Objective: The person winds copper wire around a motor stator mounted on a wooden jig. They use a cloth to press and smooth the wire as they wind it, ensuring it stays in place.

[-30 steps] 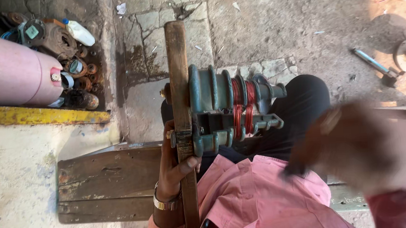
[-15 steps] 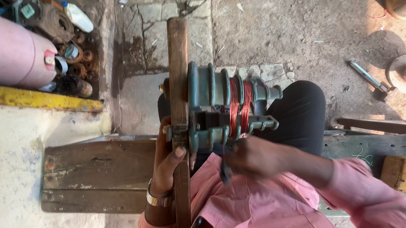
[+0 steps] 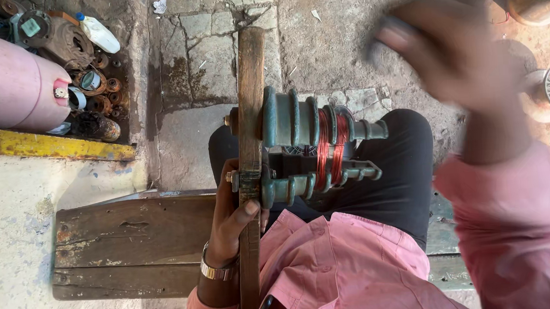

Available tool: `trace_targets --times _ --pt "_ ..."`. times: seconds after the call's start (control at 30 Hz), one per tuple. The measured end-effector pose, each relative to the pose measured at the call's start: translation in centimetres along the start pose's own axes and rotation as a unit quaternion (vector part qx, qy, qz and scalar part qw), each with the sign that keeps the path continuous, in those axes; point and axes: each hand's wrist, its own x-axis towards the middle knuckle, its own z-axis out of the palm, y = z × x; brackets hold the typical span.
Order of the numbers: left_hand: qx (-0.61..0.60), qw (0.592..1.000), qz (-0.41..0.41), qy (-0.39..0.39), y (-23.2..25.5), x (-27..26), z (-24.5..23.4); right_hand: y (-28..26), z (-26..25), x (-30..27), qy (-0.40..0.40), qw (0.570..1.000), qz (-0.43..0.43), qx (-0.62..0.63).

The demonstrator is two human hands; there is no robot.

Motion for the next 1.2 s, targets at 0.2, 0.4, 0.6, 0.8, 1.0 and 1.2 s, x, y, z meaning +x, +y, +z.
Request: trace_targets --times 0.2,0.4,0.6,0.8,1.0,1.2 --pt "-0.028 0.999 0.016 0.003 0.2 -0.6 -0.4 -1.0 15.6 -2.8 -0.330 0.914 0.172 0.164" --pt "-0.034 0.997 0.023 0.061 0.0 -0.9 -1.1 -5.8 12.8 -13.8 -0.344 0.889 -0.079 0.293" --pt "-0.039 0.999 0.004 0.024 -0.3 0.2 -0.8 -6.7 1.2 -7.3 -0.326 0.864 0.345 0.167" --pt "-0.027 1.000 -0.004 -0.004 -0.7 -0.1 -0.6 3.9 5.5 0.1 -0.132 0.980 -0.081 0.128" --pt "-0.028 0.999 -0.024 0.040 -0.7 0.0 -1.2 12.2 23.8 -10.2 -0.221 0.885 -0.020 0.410" --pt "-0.032 0.999 -0.031 0.010 -1.0 -0.2 -0.9 13.4 16.8 -8.9 -0.229 0.894 0.118 0.366"
